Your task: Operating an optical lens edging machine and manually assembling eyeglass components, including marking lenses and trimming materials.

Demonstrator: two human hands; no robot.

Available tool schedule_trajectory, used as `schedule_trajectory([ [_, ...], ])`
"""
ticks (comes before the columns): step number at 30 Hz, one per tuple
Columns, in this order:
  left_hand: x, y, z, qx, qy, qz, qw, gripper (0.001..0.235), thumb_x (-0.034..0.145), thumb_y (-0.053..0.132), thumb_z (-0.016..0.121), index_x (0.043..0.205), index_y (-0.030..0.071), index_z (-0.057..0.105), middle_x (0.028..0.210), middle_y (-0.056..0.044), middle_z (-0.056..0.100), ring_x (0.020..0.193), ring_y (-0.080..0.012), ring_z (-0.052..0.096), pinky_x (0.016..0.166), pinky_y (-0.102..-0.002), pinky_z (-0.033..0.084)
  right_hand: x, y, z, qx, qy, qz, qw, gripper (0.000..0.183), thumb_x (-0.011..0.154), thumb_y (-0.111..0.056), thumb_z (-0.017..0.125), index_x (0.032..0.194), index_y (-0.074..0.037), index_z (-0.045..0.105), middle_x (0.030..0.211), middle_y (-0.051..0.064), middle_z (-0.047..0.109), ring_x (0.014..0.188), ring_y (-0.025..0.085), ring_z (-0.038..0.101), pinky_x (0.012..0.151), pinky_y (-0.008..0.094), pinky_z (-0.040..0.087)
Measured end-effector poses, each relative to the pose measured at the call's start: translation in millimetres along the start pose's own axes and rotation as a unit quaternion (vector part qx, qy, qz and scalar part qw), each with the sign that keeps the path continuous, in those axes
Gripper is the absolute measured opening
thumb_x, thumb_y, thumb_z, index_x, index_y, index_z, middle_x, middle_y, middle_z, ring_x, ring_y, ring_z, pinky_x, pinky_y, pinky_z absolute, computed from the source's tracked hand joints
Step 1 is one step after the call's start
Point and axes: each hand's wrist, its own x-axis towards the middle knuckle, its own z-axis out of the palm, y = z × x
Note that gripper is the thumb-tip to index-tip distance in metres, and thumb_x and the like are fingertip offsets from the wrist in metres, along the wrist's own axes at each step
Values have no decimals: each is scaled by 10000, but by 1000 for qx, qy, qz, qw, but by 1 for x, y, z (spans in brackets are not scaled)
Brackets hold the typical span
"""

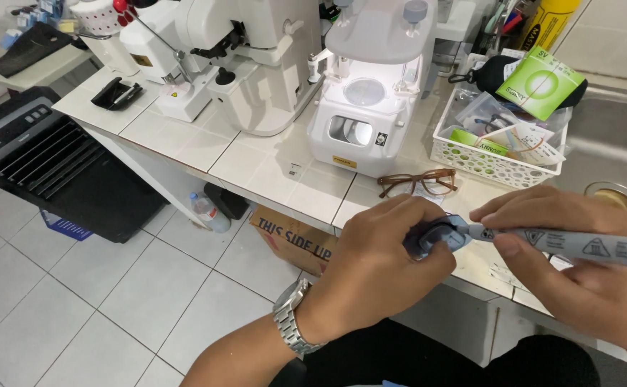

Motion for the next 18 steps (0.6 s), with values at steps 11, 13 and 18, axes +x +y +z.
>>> schedule_trajectory([
  [11, 12, -34, 69, -213, -62, -432, 874, 102, 834, 113, 697, 922, 64, 712, 773, -8, 649, 712, -110, 645, 718, -233, 544, -75, 96, 44, 385, 288, 82, 873, 278, 1086, -329, 559, 1272, -122, 565, 1037, 204, 720, 864, 273, 750, 666, 264, 428],
  [13, 3, -51, 111, -332, -55, -455, 825, 122, 879, 43, 706, 995, 9, 685, 861, -77, 650, 776, -156, 646, 711, -268, 637, -93, 97, 53, 280, 277, 267, 879, 294, 1017, -222, 571, 1255, -50, 589, 1115, 143, 743, 880, 245, 730, 698, 305, 461],
  [18, 7, -42, 182, -213, -177, -402, 873, 157, 844, 167, 658, 973, 83, 689, 818, -4, 643, 731, -114, 586, 695, -265, 537, -135, 102, 52, 159, 319, 278, 892, 259, 1064, -162, 516, 1249, -13, 620, 1166, 139, 723, 916, 217, 712, 916, 324, 540],
])
